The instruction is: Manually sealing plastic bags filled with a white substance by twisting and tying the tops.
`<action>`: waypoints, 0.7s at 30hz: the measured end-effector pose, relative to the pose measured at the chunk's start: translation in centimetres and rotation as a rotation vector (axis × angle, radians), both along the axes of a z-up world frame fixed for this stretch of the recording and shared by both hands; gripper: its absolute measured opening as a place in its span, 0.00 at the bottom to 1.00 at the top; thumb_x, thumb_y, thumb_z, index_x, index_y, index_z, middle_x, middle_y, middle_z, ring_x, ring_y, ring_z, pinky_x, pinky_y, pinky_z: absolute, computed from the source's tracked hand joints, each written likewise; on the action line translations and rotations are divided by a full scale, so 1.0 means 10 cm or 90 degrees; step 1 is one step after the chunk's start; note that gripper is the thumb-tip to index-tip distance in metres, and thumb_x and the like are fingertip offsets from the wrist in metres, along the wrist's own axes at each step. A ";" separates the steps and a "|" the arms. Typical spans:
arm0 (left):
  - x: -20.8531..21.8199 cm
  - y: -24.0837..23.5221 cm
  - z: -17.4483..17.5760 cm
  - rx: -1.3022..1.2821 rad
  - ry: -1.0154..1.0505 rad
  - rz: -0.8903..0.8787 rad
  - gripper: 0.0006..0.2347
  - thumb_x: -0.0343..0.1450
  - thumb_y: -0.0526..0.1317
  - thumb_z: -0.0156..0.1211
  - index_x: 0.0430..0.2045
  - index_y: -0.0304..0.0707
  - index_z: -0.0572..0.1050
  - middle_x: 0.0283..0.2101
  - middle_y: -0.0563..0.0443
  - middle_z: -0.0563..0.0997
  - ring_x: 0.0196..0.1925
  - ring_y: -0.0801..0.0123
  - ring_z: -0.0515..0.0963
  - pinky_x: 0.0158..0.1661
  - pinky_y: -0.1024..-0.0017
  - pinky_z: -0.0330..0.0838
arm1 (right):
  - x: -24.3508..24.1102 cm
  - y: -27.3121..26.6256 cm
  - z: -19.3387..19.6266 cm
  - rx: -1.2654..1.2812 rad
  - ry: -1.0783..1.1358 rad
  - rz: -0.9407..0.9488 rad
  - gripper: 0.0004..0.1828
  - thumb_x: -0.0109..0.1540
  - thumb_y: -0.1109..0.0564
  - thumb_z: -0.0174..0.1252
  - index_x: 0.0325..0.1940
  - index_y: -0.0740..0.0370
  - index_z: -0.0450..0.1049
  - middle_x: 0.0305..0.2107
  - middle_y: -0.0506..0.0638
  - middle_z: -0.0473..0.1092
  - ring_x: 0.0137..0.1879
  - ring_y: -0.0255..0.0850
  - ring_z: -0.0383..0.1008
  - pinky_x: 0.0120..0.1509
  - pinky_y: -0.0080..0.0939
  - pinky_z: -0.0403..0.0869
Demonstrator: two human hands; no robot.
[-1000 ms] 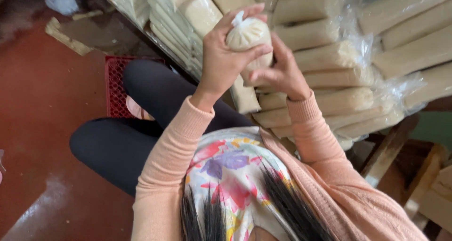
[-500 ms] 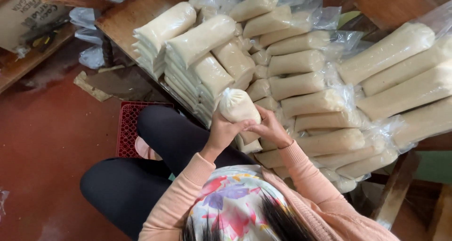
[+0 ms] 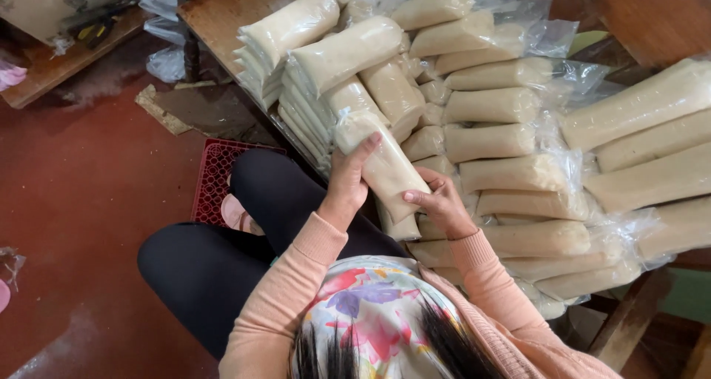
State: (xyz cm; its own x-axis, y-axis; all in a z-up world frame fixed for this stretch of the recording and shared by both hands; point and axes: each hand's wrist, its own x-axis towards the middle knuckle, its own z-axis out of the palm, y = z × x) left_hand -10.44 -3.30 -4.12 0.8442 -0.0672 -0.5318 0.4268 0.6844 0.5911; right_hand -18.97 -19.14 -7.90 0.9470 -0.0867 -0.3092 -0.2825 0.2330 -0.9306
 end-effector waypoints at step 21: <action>-0.12 0.40 0.23 0.504 -0.435 -0.520 0.46 0.54 0.53 0.80 0.68 0.47 0.61 0.62 0.35 0.70 0.66 0.41 0.68 0.63 0.49 0.61 | 0.25 0.16 -0.33 0.213 -0.143 -0.066 0.32 0.42 0.74 0.75 0.49 0.70 0.76 0.35 0.62 0.77 0.31 0.46 0.75 0.28 0.45 0.77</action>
